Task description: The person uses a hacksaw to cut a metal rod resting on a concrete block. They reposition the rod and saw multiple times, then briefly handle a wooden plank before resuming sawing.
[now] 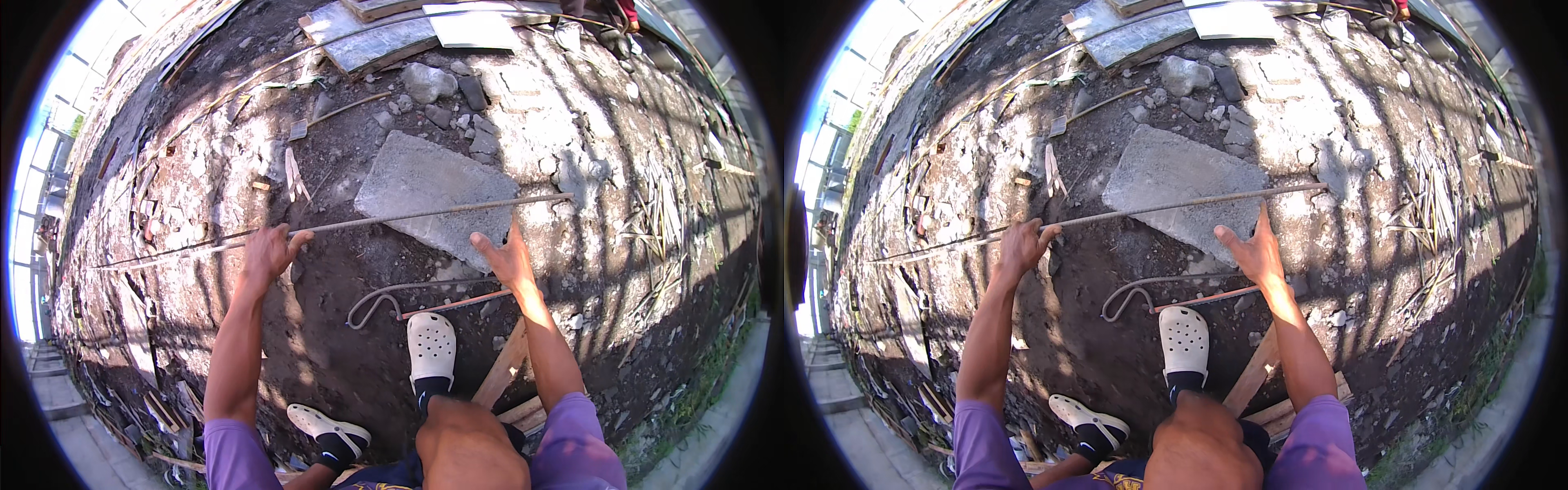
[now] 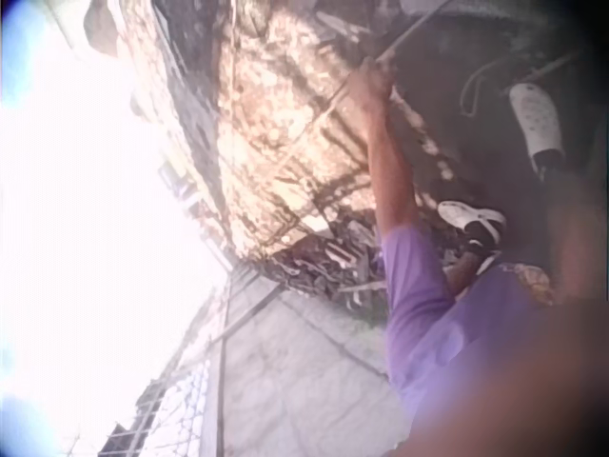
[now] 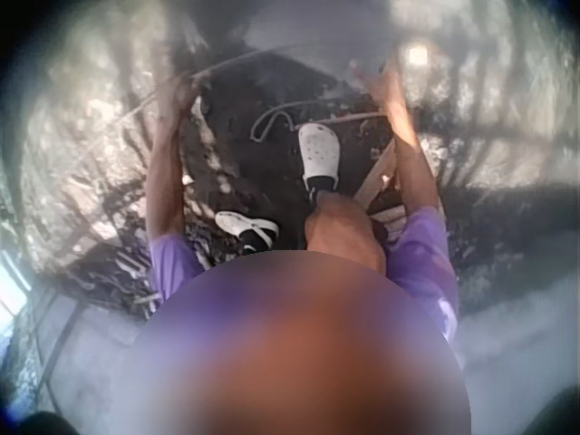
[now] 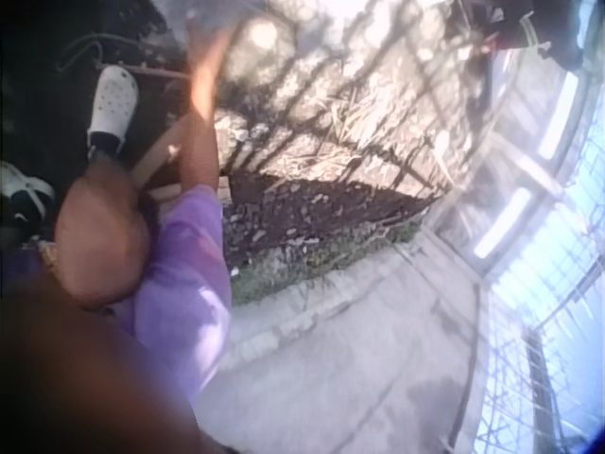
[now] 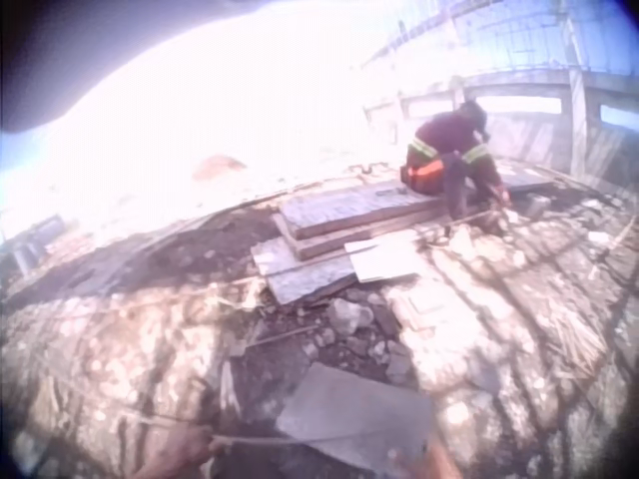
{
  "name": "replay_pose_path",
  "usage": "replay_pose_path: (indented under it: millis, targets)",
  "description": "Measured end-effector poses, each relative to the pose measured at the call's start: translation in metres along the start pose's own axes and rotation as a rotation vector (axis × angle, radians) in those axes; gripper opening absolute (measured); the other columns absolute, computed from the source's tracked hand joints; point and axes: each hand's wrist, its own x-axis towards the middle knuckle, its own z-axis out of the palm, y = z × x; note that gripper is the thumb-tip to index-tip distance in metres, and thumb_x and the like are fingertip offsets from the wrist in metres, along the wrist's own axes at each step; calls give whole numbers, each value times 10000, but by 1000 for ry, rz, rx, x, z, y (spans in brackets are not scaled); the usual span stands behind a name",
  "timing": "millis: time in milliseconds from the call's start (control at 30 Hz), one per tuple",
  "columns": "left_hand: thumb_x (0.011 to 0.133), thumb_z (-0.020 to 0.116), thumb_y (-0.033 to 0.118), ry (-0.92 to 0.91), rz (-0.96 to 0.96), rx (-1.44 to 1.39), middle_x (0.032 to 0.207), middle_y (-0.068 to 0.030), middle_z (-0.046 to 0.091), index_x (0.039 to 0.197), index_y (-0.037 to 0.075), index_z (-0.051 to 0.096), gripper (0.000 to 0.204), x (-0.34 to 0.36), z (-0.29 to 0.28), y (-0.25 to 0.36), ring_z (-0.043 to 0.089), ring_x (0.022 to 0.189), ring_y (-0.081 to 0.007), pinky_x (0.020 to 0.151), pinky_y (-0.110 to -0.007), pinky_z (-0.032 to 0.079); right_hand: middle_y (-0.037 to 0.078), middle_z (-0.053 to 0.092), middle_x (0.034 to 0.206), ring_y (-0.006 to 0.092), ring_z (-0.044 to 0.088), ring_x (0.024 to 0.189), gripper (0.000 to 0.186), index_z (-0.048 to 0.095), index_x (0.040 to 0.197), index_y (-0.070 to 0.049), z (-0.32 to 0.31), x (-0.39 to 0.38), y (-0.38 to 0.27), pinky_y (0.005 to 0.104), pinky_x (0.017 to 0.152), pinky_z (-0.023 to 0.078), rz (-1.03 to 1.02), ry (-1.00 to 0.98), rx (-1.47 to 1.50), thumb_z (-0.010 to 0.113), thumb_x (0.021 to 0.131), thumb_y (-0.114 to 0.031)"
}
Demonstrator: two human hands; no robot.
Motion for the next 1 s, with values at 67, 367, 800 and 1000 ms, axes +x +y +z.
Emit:
replay_pose_path:
  millis: [67,367,800,1000]
  targets:
    - [950,468,782,2,16,-2,741,-260,668,805,11,636,802,-7,-3,-3,673,794,-469,735,-563,516,329,425,1571,400,425,1474,1273,186,1616,87,-16,18,3,445,1210,361,-31,-84,-51,844,788,-622]
    - [994,490,700,105,27,28,718,-231,659,830,20,627,713,-26,-12,-39,660,776,-486,723,-558,513,291,497,1532,357,466,1448,1065,338,1599,25,-35,59,15,455,1195,375,0,-25,43,817,857,-571]
    - [1004,435,722,251,10,32,675,-220,625,842,25,614,738,-6,-31,-46,636,723,-455,733,-536,494,102,563,1351,199,546,1236,676,522,1377,-48,97,-64,-33,365,1027,475,457,49,1152,744,951,-524]
    - [1014,503,664,286,-45,46,672,-232,625,817,27,588,672,-14,-70,-57,652,712,-459,677,-544,498,118,498,1429,238,497,1277,1045,458,1446,17,123,-24,-51,399,1086,437,779,182,1312,861,758,-658]
